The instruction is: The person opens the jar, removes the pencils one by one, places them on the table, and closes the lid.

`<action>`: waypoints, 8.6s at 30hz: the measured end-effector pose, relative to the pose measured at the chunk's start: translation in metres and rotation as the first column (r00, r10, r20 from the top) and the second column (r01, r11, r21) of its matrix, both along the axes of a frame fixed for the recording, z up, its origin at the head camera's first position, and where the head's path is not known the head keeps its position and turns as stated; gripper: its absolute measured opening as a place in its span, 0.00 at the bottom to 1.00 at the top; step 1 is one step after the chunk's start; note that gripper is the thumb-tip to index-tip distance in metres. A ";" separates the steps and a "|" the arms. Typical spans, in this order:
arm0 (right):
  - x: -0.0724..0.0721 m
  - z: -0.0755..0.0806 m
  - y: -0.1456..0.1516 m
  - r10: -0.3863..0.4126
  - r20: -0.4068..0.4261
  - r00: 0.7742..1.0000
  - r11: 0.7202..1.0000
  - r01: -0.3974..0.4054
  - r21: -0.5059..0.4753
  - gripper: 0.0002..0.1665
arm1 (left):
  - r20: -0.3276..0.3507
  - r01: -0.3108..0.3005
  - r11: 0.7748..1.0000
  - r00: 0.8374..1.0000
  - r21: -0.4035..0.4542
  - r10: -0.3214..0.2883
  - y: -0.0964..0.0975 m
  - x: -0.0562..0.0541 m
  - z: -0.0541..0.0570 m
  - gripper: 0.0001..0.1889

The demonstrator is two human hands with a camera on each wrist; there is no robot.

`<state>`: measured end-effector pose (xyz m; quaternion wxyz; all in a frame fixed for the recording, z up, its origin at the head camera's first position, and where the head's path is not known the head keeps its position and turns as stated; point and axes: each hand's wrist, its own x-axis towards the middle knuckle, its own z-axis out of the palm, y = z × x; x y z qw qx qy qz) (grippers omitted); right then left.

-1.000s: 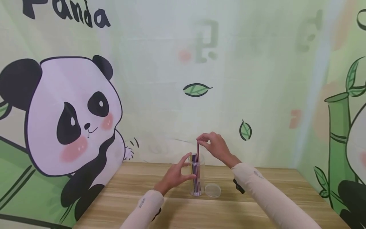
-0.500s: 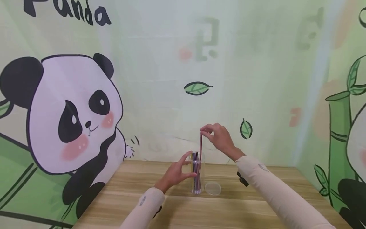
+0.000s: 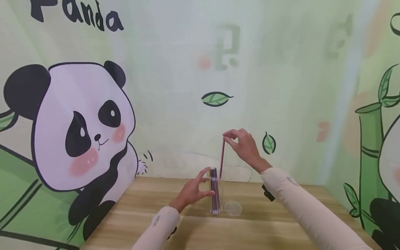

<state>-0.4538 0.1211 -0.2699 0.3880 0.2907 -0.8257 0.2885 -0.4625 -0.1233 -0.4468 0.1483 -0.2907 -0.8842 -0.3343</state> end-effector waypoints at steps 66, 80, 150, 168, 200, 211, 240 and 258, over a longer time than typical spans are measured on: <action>-0.001 -0.129 0.067 -0.100 0.403 0.910 0.995 0.088 0.048 0.06 | -0.057 0.003 0.999 0.998 -0.032 -0.005 -0.005 -0.002 0.004 0.52; -0.008 -0.166 0.063 -0.169 0.379 0.910 0.986 0.153 0.072 0.06 | -0.035 0.009 0.999 0.999 -0.040 -0.010 -0.004 0.003 0.006 0.51; -0.019 -0.202 0.072 -0.181 0.448 0.875 0.978 0.112 0.176 0.11 | -0.042 0.007 0.999 0.999 -0.048 -0.009 -0.006 0.000 0.001 0.52; -0.025 -0.147 0.064 -0.188 0.373 0.909 0.971 0.116 0.208 0.16 | -0.040 0.013 0.999 0.999 -0.046 -0.014 -0.005 0.003 0.003 0.52; -0.012 -0.082 0.010 -0.129 0.323 0.938 0.979 0.067 0.194 0.17 | -0.036 0.003 0.997 0.999 -0.077 -0.006 -0.005 0.006 0.007 0.52; -0.008 -0.077 -0.008 -0.106 0.336 0.936 0.979 0.038 0.203 0.18 | -0.009 -0.011 0.997 1.000 -0.082 0.010 -0.006 0.004 0.005 0.52; -0.009 -0.086 -0.031 -0.122 0.362 0.924 0.959 0.015 0.284 0.13 | -0.074 0.017 0.997 0.997 -0.077 -0.023 -0.005 0.004 0.004 0.52; -0.004 -0.093 -0.032 -0.053 0.363 0.930 0.977 -0.027 0.211 0.05 | -0.045 0.026 0.998 0.999 -0.059 -0.029 -0.006 0.005 0.001 0.51</action>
